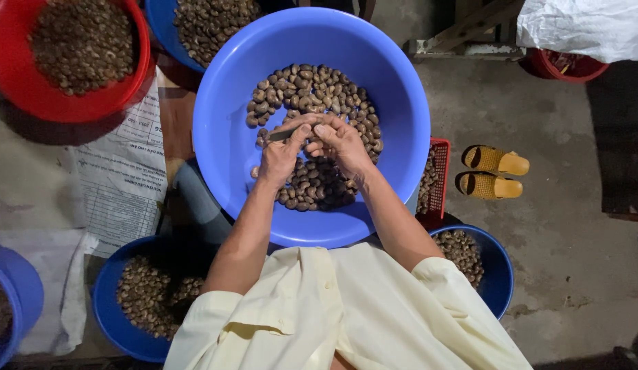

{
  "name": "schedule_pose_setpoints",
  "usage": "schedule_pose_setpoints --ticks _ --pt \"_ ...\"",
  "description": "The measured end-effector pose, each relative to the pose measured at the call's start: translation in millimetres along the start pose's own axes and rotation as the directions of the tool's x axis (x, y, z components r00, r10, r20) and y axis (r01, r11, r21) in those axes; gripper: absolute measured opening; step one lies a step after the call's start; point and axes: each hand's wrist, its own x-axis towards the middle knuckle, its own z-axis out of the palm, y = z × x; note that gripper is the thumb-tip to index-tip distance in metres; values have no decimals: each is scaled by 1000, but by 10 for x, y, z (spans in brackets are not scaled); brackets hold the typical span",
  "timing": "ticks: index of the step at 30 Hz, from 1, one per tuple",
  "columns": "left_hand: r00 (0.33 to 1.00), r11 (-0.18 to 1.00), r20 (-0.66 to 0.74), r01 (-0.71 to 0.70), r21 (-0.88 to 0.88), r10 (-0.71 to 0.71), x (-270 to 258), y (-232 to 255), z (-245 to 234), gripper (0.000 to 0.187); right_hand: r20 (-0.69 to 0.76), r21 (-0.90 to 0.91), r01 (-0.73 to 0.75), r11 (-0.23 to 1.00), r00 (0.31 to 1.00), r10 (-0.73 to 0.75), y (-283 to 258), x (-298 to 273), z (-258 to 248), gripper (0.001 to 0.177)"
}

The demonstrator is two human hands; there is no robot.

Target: Using a small hand tool to peel or shell nuts in a processing facility

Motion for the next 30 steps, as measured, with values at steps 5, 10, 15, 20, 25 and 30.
schedule_pose_setpoints --ticks 5,10,15,20,25,30 --pt "1000 1000 -22 9 28 -8 4 -47 -49 29 19 -2 2 1000 1000 -2 4 -30 28 36" --pt "999 999 31 21 26 -22 8 -131 -52 31 18 -8 16 1000 1000 -16 -55 -81 81 30" --pt "992 999 -115 43 22 -41 -23 -220 -2 27 -62 -94 71 993 995 -77 -126 -243 125 33" --pt "970 994 -224 106 26 -97 -14 -349 -109 26 -265 -416 151 896 923 -279 -659 -873 70 39" --pt "950 982 -273 178 67 -154 -6 -444 -86 27 -451 -602 302 739 634 -628 -646 -1486 -855 28" --pt "954 979 -256 183 94 -154 -47 -208 -50 25 -802 -472 131 872 345 -487 -54 -2033 -2092 21"
